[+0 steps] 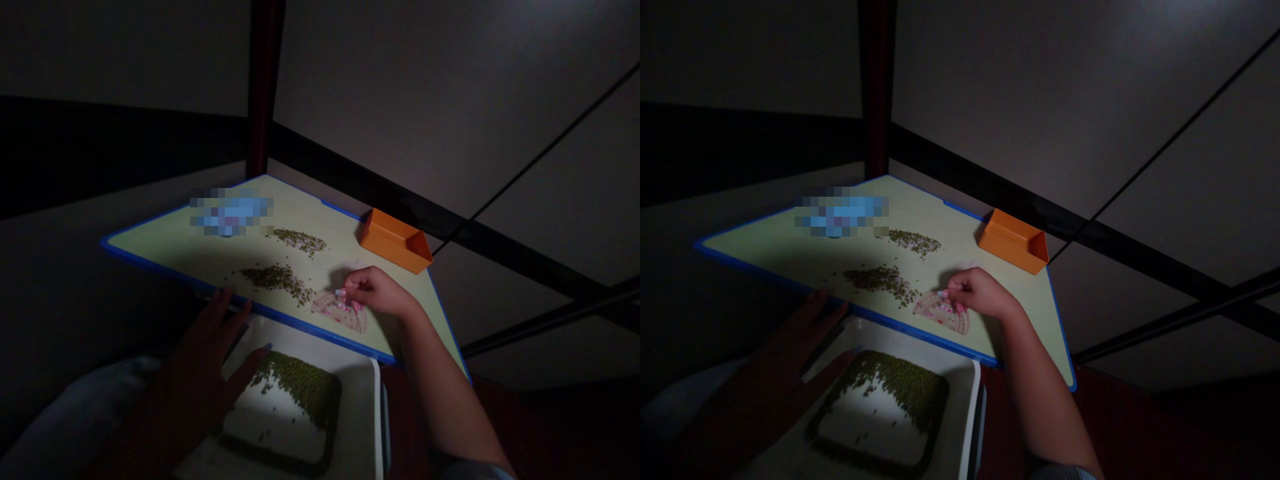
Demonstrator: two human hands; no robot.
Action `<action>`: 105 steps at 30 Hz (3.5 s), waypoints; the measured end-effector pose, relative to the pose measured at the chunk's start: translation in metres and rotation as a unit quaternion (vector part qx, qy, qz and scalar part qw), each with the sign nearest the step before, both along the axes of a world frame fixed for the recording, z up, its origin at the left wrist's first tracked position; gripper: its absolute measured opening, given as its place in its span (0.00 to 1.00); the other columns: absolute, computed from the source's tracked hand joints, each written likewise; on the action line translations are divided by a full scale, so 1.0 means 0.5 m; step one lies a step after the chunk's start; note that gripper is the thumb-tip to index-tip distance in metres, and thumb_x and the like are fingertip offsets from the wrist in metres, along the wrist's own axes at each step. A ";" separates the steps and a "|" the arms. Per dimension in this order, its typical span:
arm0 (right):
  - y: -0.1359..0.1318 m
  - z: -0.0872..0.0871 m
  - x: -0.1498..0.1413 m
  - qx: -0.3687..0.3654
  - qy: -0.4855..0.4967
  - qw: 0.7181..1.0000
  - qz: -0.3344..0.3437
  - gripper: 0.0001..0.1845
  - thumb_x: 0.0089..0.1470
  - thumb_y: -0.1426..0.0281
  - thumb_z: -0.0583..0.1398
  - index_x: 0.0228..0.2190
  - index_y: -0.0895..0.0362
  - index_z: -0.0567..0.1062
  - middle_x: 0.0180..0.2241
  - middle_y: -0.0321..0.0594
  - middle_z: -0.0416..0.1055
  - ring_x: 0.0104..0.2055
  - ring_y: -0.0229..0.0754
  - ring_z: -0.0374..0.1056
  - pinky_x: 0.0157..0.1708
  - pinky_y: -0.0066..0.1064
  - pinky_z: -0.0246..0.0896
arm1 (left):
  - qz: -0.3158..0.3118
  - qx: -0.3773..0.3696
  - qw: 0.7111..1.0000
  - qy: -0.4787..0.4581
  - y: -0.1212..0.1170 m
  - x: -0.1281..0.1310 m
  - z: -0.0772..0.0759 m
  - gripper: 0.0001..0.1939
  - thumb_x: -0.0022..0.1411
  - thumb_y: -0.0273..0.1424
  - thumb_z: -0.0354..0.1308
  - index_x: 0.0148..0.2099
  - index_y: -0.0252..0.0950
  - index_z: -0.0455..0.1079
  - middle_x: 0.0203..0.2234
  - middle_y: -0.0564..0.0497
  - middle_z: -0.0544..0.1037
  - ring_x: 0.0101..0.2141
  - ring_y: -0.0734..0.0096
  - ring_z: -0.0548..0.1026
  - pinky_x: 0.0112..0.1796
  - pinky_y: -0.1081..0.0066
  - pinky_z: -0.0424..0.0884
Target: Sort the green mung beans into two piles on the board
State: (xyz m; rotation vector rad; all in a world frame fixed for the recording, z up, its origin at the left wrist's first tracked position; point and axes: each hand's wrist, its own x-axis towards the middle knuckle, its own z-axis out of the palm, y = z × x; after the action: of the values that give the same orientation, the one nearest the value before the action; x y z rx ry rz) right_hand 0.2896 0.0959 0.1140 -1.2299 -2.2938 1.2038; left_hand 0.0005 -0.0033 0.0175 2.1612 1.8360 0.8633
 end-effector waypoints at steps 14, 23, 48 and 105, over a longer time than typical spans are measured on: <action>-0.010 0.012 -0.008 -0.010 0.006 1.000 0.004 0.16 0.56 0.62 0.58 0.22 0.60 0.70 0.17 0.32 0.66 0.19 0.32 0.60 0.22 0.25 0.55 | 0.000 0.003 1.000 0.004 -0.001 0.000 -0.004 0.37 0.58 0.55 0.41 0.60 0.35 0.62 0.66 0.42 0.51 0.64 0.55 0.51 0.59 0.51 0.56; 0.000 0.004 0.001 -0.004 -0.023 0.999 0.025 0.14 0.56 0.65 0.58 0.23 0.60 0.71 0.18 0.33 0.68 0.20 0.32 0.62 0.23 0.24 0.55 | -0.007 0.022 1.000 0.009 -0.002 -0.003 -0.007 0.37 0.58 0.56 0.40 0.60 0.38 0.61 0.66 0.44 0.52 0.64 0.56 0.53 0.58 0.53 0.58; -0.006 -0.003 -0.016 0.011 0.023 0.999 0.031 0.17 0.56 0.60 0.58 0.22 0.59 0.69 0.17 0.31 0.65 0.20 0.31 0.59 0.22 0.24 0.51 | -0.007 0.052 0.998 0.016 0.003 -0.002 -0.015 0.36 0.59 0.54 0.39 0.60 0.36 0.62 0.65 0.42 0.55 0.64 0.56 0.54 0.57 0.53 0.59; 0.005 0.010 0.019 -0.046 -0.009 0.998 0.038 0.13 0.54 0.64 0.59 0.24 0.60 0.71 0.18 0.31 0.65 0.22 0.31 0.59 0.24 0.24 0.53 | -0.004 -0.006 1.000 0.005 0.000 0.002 0.003 0.36 0.59 0.52 0.42 0.60 0.34 0.62 0.66 0.39 0.53 0.64 0.52 0.52 0.59 0.50 0.57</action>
State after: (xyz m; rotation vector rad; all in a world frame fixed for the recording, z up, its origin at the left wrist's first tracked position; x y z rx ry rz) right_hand 0.2991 0.0985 0.1191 -1.1997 -2.3415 1.3424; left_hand 0.0014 -0.0034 0.0190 2.1676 1.8319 0.8406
